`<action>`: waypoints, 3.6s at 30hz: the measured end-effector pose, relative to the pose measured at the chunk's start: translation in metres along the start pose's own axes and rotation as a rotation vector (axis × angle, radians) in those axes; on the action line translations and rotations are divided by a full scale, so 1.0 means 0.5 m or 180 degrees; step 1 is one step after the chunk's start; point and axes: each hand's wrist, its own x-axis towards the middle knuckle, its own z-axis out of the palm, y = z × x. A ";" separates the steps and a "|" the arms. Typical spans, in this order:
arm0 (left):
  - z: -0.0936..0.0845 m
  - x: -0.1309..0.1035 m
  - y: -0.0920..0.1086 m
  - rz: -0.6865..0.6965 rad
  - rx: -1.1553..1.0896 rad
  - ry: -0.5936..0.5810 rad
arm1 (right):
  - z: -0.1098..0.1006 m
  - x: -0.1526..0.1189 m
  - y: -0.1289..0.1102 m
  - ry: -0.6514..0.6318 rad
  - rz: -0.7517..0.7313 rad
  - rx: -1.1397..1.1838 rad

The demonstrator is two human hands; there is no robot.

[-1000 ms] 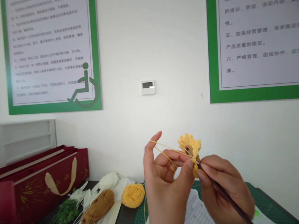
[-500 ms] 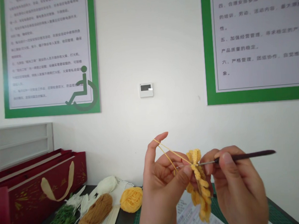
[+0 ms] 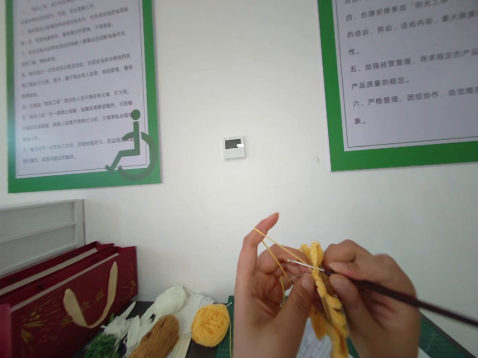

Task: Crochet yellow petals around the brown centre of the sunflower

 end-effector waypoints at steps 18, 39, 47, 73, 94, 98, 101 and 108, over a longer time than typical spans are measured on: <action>-0.022 0.013 0.006 -0.0939 -0.0864 -0.0717 | 0.042 -0.013 -0.046 0.0766 0.0713 0.1118; 0.001 -0.005 0.015 -0.0105 -0.0006 -0.0158 | 0.015 0.012 -0.021 0.0067 0.0407 0.0356; 0.003 -0.002 0.009 -0.0701 -0.0513 -0.0103 | 0.018 -0.002 -0.014 0.0725 -0.1090 -0.0839; -0.013 -0.013 0.009 0.0035 0.0219 -0.0496 | 0.009 0.012 -0.042 0.0081 0.0670 0.0637; -0.008 -0.013 0.027 -0.0335 0.0158 -0.0355 | 0.041 0.020 -0.031 0.0611 0.0082 0.0643; -0.008 -0.013 0.020 -0.0154 0.0387 -0.0210 | 0.013 0.018 -0.036 0.0232 -0.0225 0.0228; -0.008 -0.011 0.009 0.0224 0.0822 -0.0029 | 0.006 0.011 -0.046 0.0050 -0.0184 -0.0352; -0.012 -0.009 -0.051 0.0773 0.1409 0.0325 | 0.016 0.002 -0.061 0.0262 0.0943 -0.0219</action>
